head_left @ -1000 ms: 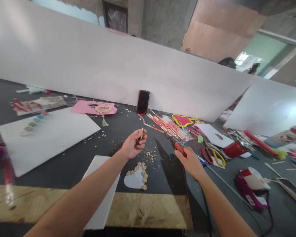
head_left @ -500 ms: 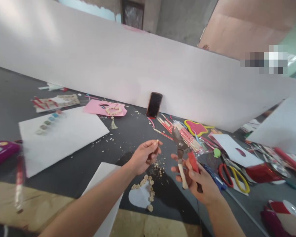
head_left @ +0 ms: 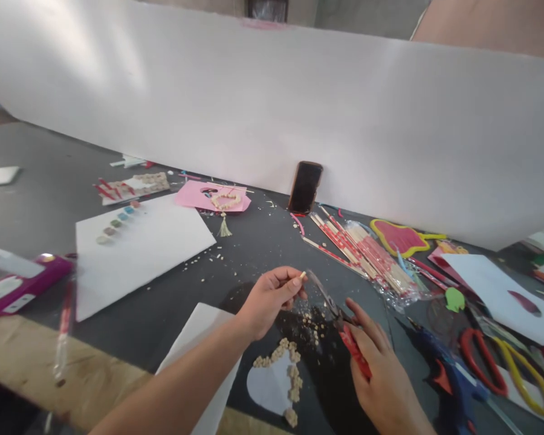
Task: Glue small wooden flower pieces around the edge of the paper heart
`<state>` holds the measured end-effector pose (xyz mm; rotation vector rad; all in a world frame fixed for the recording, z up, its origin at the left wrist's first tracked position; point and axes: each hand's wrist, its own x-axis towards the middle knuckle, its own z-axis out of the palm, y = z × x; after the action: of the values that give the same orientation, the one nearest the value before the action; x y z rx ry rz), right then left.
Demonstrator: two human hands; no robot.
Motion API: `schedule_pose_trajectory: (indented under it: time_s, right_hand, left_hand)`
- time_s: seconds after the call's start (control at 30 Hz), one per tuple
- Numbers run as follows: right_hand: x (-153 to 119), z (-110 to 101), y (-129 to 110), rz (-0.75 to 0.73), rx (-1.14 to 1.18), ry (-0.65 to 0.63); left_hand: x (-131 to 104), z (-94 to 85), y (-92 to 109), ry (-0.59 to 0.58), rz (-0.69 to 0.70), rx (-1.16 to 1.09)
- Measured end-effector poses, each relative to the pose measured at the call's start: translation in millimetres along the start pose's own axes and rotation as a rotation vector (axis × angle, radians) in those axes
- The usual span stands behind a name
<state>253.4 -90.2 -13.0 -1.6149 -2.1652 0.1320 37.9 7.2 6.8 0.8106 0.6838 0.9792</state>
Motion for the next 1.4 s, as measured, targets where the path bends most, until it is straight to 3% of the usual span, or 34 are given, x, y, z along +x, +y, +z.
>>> schedule_pose_trajectory:
  time_s: [0.23,0.5,0.97,1.17,1.4]
  right_hand:
    - [1,-5,-10,-0.068,-0.214,-0.013]
    - [3,-8,-18,-0.095,-0.268,-0.016]
    - [3,-12,-24,-0.095,-0.161,-0.023]
    - [3,-9,-26,0.083,-0.02,-0.028]
    - [1,-7,-30,0.036,-0.04,-0.079]
  left_hand:
    - [-4,3.3,0,-0.015,-0.011,0.032]
    - [-5,4.6,0,-0.001,-0.007,0.192]
    - [-4,-2.7,-4,-0.023,0.063,0.28]
    - [-7,0.2,-2,0.009,0.129,0.386]
    - [-10,2.8,-3,0.036,0.16,0.473]
